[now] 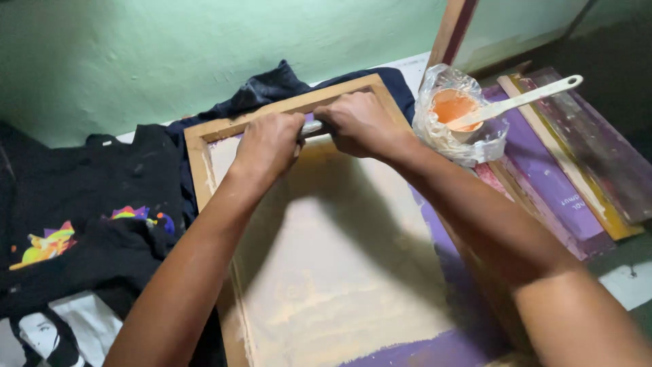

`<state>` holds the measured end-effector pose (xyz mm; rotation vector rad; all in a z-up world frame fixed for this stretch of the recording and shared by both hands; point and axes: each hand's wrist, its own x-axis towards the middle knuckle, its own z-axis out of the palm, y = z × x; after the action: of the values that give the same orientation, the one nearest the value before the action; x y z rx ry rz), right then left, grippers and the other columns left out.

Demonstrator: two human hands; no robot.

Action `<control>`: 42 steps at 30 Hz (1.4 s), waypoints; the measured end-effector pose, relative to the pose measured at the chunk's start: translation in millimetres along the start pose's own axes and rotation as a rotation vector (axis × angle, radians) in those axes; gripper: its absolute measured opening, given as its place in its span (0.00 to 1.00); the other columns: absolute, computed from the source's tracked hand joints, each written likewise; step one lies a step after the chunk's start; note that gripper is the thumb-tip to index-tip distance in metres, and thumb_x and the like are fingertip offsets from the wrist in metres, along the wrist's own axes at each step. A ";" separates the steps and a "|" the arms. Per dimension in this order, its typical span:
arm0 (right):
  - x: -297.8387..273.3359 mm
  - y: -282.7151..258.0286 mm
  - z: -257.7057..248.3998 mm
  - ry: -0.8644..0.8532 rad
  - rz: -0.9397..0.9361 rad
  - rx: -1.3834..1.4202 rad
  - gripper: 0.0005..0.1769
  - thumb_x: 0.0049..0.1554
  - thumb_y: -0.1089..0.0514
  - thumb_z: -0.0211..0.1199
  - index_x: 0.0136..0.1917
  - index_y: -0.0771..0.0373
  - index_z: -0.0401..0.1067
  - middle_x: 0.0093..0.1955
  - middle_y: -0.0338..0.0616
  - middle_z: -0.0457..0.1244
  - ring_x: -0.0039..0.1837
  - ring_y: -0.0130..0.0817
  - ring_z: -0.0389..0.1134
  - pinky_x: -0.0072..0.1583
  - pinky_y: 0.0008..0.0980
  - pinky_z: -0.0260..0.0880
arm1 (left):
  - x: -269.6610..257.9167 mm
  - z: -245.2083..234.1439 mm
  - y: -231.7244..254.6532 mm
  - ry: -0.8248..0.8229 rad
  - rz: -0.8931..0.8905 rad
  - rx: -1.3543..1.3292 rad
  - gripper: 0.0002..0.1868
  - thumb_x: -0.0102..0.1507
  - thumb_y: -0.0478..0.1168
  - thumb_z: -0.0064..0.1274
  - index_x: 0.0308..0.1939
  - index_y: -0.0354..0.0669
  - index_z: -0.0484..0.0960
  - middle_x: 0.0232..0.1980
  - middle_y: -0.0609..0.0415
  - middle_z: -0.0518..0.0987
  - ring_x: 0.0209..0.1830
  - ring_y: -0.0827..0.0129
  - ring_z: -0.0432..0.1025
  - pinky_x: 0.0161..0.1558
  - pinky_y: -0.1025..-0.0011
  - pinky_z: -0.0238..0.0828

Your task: The person uses a squeegee to spread white ink across a screen printing frame. They then use a spatula to scoop orange ink from a container and apply it to the screen, followed by more spreading with the squeegee.

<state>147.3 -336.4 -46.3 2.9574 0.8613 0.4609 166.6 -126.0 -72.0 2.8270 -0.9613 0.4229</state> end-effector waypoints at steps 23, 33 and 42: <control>-130.6 -52.0 -87.9 -0.685 -0.064 0.256 0.07 0.50 0.52 0.61 0.42 0.52 0.74 0.34 0.50 0.69 0.40 0.59 0.72 0.44 0.57 0.69 | -105.0 -78.9 126.5 -0.408 0.150 -0.351 0.06 0.60 0.43 0.52 0.34 0.48 0.82 0.28 0.44 0.82 0.28 0.42 0.78 0.29 0.47 0.72; -84.4 -21.9 41.9 0.036 -0.052 -0.040 0.22 0.56 0.66 0.57 0.65 0.67 0.70 0.60 0.59 0.69 0.64 0.60 0.71 0.57 0.56 0.75 | -57.1 43.9 88.3 0.162 0.065 0.149 0.19 0.66 0.36 0.44 0.58 0.33 0.81 0.55 0.33 0.83 0.57 0.44 0.78 0.56 0.54 0.71; -130.4 -49.9 -77.2 -0.598 0.028 0.282 0.12 0.50 0.57 0.61 0.49 0.54 0.77 0.45 0.47 0.73 0.52 0.58 0.74 0.54 0.61 0.75 | -113.2 -59.8 124.5 -0.350 0.085 -0.474 0.17 0.68 0.42 0.36 0.49 0.45 0.82 0.43 0.37 0.85 0.44 0.34 0.79 0.44 0.41 0.75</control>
<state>-5.7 -367.5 -13.6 3.0526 0.8546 -0.5704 -8.8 -146.6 -45.6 2.4661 -1.0715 -0.2743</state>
